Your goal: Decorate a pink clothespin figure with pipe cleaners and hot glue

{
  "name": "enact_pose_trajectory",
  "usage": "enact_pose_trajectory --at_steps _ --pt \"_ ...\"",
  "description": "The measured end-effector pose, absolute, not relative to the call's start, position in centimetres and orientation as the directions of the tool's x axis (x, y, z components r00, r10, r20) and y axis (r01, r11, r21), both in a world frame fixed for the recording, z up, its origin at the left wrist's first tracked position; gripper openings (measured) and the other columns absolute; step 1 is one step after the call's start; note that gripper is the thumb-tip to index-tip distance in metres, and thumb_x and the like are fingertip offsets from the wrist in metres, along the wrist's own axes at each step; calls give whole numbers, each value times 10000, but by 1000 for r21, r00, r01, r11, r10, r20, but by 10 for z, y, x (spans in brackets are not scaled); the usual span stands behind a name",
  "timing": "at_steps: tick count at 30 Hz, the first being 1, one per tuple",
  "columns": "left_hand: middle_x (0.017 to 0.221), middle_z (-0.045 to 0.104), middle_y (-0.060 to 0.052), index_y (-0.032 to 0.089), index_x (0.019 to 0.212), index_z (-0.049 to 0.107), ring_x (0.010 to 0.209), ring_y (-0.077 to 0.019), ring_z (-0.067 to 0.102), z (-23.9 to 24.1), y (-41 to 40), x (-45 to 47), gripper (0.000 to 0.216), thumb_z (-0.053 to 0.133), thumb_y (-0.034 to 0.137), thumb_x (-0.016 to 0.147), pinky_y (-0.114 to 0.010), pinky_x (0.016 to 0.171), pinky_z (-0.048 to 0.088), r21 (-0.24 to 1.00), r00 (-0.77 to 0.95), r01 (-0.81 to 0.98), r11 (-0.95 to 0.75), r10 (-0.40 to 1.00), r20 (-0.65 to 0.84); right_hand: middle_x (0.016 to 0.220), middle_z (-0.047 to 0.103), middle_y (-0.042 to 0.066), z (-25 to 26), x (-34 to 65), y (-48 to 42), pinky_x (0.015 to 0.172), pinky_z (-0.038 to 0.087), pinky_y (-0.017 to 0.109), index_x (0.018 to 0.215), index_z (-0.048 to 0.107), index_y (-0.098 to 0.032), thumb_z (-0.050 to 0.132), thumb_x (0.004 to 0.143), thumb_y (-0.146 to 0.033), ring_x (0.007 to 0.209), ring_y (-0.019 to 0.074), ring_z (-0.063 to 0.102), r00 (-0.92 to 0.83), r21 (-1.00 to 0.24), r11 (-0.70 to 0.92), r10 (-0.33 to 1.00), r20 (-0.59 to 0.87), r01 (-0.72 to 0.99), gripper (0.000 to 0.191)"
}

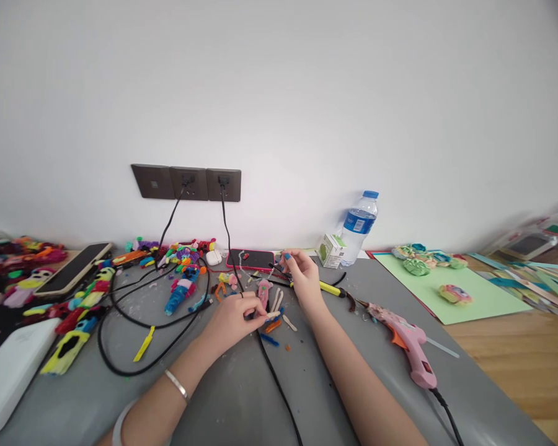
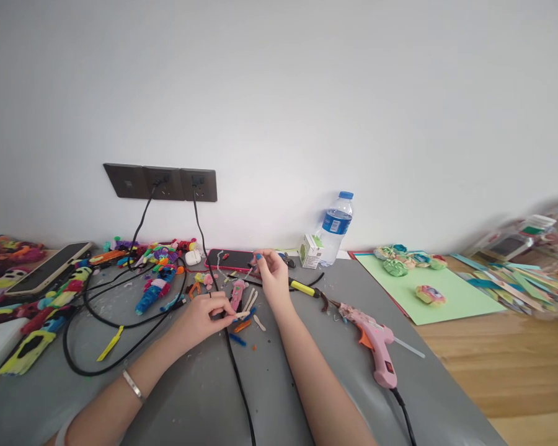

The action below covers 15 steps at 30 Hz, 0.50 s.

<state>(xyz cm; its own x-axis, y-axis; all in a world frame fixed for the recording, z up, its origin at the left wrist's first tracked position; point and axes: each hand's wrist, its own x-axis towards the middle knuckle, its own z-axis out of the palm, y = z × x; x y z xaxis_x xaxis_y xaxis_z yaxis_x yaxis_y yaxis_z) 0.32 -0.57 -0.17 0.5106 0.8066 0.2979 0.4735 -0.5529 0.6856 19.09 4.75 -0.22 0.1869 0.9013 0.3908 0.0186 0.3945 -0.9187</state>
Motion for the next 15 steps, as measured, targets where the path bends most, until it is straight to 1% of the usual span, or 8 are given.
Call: enact_pose_trajectory --at_steps 3,6,8,10,11,13,15 --pt "689 634 11 206 703 699 574 -119 517 0 -7 3 127 637 198 813 -232 556 347 682 538 488 -546 803 257 719 601 18 -2 190 47 579 440 280 895 606 -192 595 853 -460 595 135 496 173 -918 398 903 393 6 272" --pt "697 676 5 220 694 708 613 -141 575 -1 -7 3 147 628 191 813 -241 586 367 653 577 484 -583 774 263 716 595 15 -1 189 46 571 445 280 900 605 -198 584 864 -457 589 136 493 162 -916 401 903 397 12 263" --pt "664 666 9 232 706 715 619 -150 582 -2 -6 2 130 642 213 812 -245 585 364 624 596 487 -611 755 274 718 590 13 0 189 46 563 448 278 900 602 -202 580 867 -468 585 136 494 156 -916 401 904 399 18 269" --pt "624 631 20 242 734 721 599 -151 565 -3 -6 1 61 688 245 785 -244 566 350 606 604 501 -618 751 267 721 589 12 -1 189 46 557 446 274 900 598 -203 580 865 -480 580 133 492 144 -915 402 905 401 22 280" --pt "613 614 25 245 753 724 589 -150 556 -4 -5 0 19 714 256 764 -242 558 344 603 604 505 -617 752 263 721 591 12 -2 190 47 557 445 272 902 596 -202 580 863 -484 576 132 492 127 -916 400 908 399 25 285" --pt "611 597 29 249 797 729 585 -151 547 -3 -5 -2 65 745 262 736 -241 556 346 602 605 508 -616 753 260 705 590 10 -3 191 48 553 442 270 900 596 -199 573 863 -486 566 132 494 65 -923 383 921 384 37 291" --pt "637 606 23 249 832 730 614 -156 559 -1 -5 -3 86 736 242 746 -238 578 366 592 610 510 -624 748 263 678 587 6 -4 194 48 550 435 270 875 600 -195 556 870 -464 559 137 502 -23 -932 352 936 352 86 273"
